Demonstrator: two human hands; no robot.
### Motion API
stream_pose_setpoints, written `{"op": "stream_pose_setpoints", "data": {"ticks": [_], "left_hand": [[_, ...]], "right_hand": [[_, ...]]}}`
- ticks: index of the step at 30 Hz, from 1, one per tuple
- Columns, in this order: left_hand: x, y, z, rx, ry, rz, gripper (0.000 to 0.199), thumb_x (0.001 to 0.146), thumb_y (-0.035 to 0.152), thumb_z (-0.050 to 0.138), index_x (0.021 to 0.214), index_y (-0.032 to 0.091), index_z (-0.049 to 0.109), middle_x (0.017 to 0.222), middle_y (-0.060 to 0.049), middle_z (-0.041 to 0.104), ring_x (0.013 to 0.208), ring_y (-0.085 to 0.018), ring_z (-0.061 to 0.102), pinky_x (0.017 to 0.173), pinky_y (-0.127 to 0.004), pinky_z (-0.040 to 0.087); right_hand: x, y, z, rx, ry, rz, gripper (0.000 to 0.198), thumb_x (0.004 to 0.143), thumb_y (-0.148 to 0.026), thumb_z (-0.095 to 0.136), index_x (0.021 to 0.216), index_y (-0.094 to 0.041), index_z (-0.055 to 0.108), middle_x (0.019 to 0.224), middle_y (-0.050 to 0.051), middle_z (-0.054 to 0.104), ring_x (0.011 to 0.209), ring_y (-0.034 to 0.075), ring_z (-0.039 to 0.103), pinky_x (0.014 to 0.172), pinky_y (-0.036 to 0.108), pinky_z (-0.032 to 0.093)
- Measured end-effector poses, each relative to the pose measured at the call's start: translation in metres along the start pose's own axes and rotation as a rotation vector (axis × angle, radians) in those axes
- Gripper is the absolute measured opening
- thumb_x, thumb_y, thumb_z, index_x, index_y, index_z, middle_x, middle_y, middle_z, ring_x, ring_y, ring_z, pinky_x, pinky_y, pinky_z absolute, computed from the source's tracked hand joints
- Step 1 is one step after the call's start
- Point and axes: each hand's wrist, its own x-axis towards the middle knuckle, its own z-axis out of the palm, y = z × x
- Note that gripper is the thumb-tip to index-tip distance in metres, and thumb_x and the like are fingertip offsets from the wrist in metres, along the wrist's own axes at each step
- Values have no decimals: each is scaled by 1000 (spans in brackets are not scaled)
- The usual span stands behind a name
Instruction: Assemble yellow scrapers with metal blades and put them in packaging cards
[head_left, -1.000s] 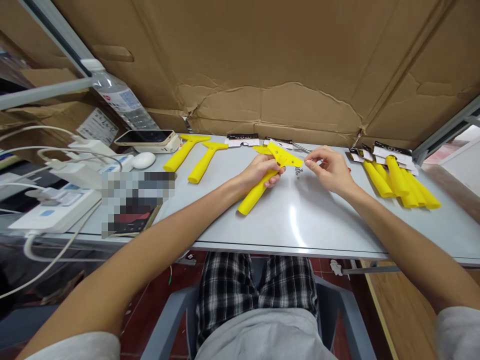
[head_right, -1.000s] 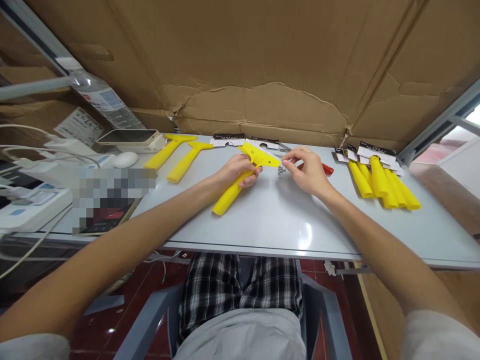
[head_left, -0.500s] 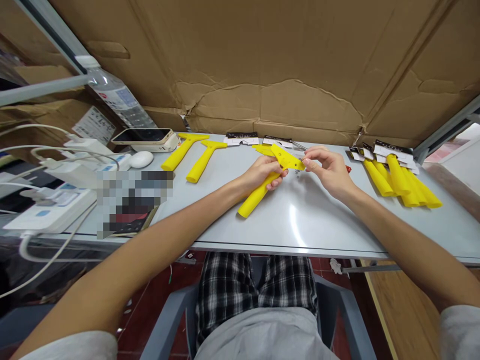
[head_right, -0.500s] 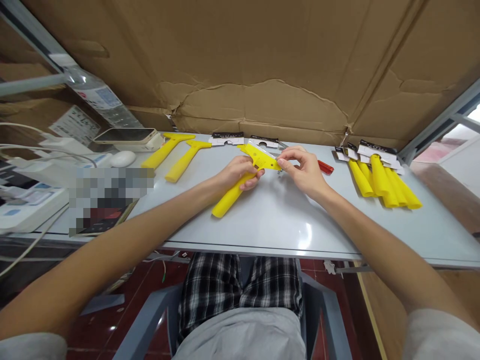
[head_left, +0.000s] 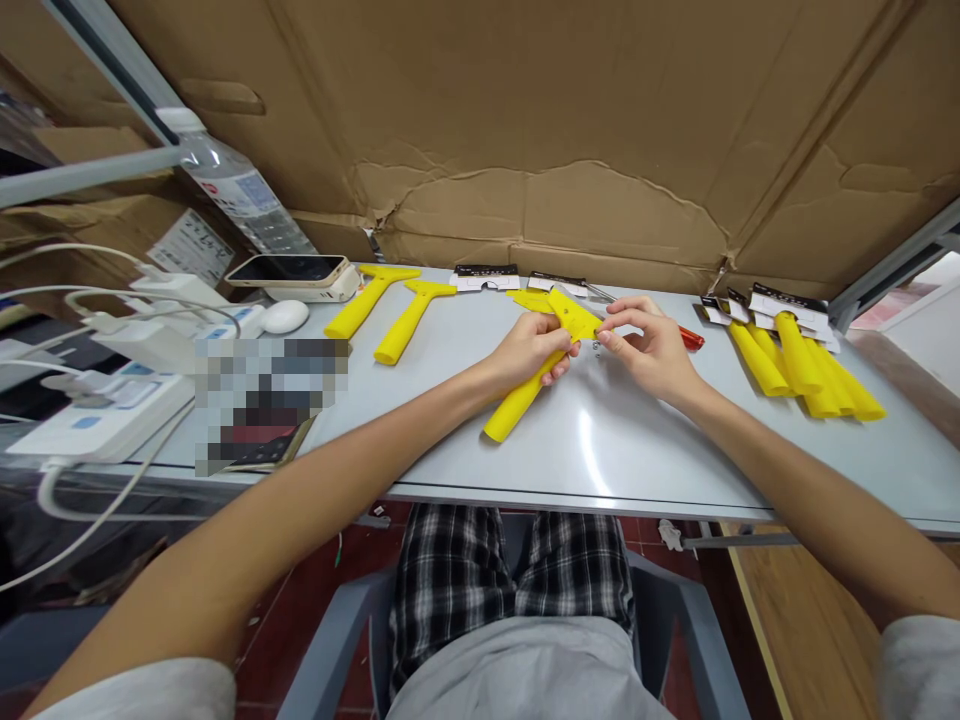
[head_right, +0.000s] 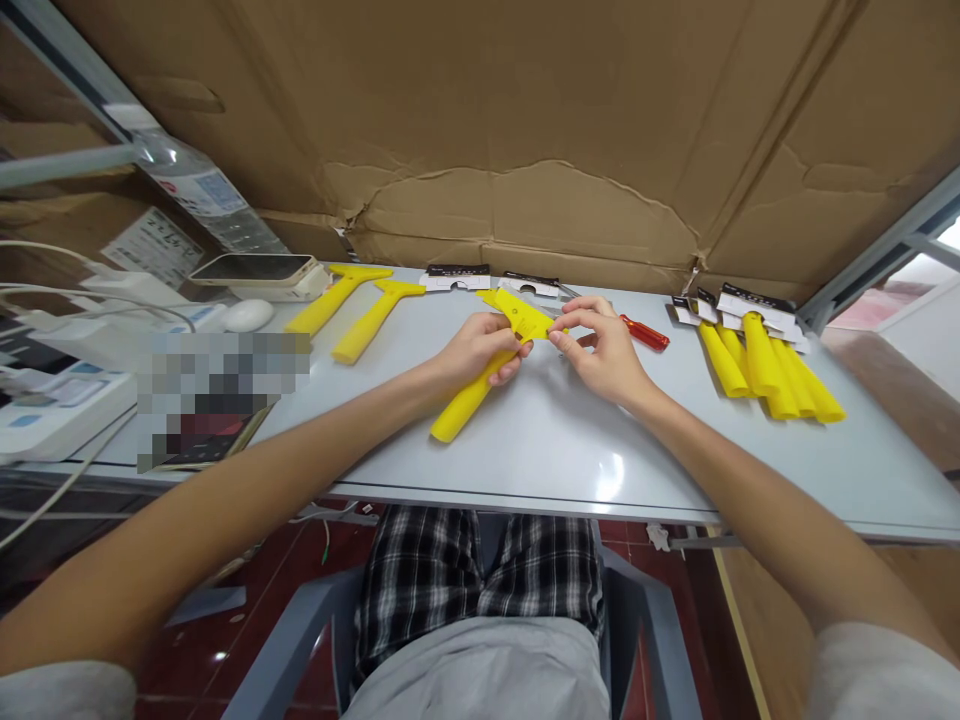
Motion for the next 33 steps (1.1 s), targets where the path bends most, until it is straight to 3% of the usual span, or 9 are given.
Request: {"op": "stream_pose_setpoints", "data": {"ticks": [5,9,25,33], "left_hand": [[-2,1,2,32,15,8,6,78,21,63,75,15,63,48,0,56,36,-9,45,37,-21,34],[-3,1,3,37,19,21,7,79,20,63,75,15,64,48,0,57,36,-8,45,38,-21,34],[-5,5,6,82,60,18,13,83,15,61,71,15,63,46,-1,56,33,-8,44,37,-21,33],[-4,4,6,106,57,24,13,83,13,58,71,15,63,47,0,57,34,-8,45,38,-21,35]], "right_hand": [[0,1,-1,-60,31,-167,38,92,-58,73,102,-23,82,129,10,60,120,14,62,85,23,64],[-2,-1,0,-106,62,-216,35,94,-56,70,102,-24,82,127,10,61,118,13,63,83,22,64],[-4,-9,3,-207,113,-216,30,97,-46,65,98,-20,79,117,9,66,108,12,63,78,23,61],[-6,-9,5,-216,108,-147,27,96,-43,66,97,-19,78,118,9,66,108,14,65,76,26,57]]}}
